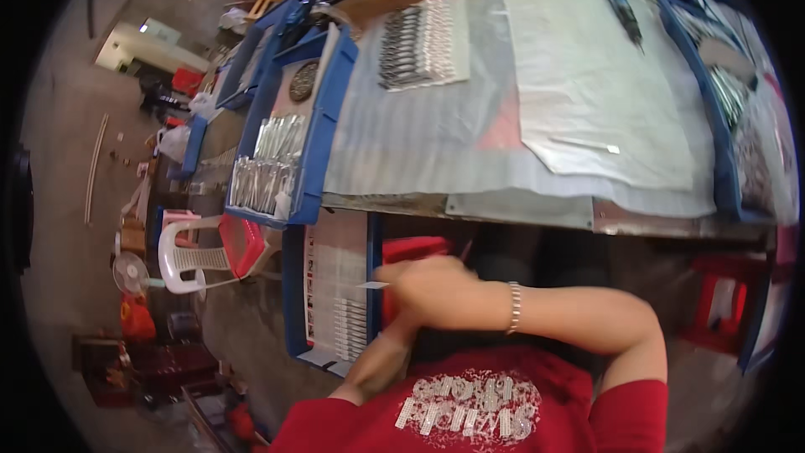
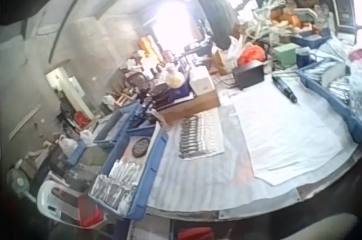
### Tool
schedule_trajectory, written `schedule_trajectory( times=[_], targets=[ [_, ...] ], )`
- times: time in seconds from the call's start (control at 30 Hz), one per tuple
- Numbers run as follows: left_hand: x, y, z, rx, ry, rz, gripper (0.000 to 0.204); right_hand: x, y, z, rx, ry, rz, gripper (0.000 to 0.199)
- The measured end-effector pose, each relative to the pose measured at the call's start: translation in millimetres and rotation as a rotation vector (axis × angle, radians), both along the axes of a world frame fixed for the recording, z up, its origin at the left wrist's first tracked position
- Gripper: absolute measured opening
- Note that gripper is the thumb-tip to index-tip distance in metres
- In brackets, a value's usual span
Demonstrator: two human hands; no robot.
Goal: The recorder is assembling small plastic and metal components, likely for medical or technical use, at a workstation.
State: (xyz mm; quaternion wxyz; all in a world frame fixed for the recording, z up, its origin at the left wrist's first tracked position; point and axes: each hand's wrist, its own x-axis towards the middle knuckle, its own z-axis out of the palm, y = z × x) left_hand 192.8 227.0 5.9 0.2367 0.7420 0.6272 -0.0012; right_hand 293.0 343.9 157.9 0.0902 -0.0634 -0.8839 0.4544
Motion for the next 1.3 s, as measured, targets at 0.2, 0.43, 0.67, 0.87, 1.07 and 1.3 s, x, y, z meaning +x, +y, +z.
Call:
schedule_trajectory(
  times=[0.2,0.43,0.67,0.87,1.07,1.3],
  targets=[
    [34.4,-18.6,43.2,-0.227,-0.198,0.29,0.119,66.3,32.2,-71.5,0.34,-0.443,-0.183,0.03],
    [21.3,53.4,12.1,-0.189,-0.384,0.47,0.136,133.8,11.2,-48.6,0.085,-0.43,-0.416,0.023],
    [0.0,112.8,-21.2,-0.419,-0.782,0.544,0.113,143.3,-13.2,-56.6,-0.443,-0.215,-0.6,0.018],
    [15.9,29.9,27.5,-0.125,-0.408,0.283,0.111,158.6,-16.8,-92.0,-0.516,-0.201,-0.642,0.021],
    [-27.9,33.1,174.0,-0.522,-0.875,0.431,0.021,152.5,-12.9,-101.9,-0.601,-0.238,-0.611,0.025],
    [-107.6,260.6,197.9,0.798,-0.366,0.294,0.015,143.2,-12.6,-96.7,-0.636,-0.231,-0.535,0.022]
  ],
)
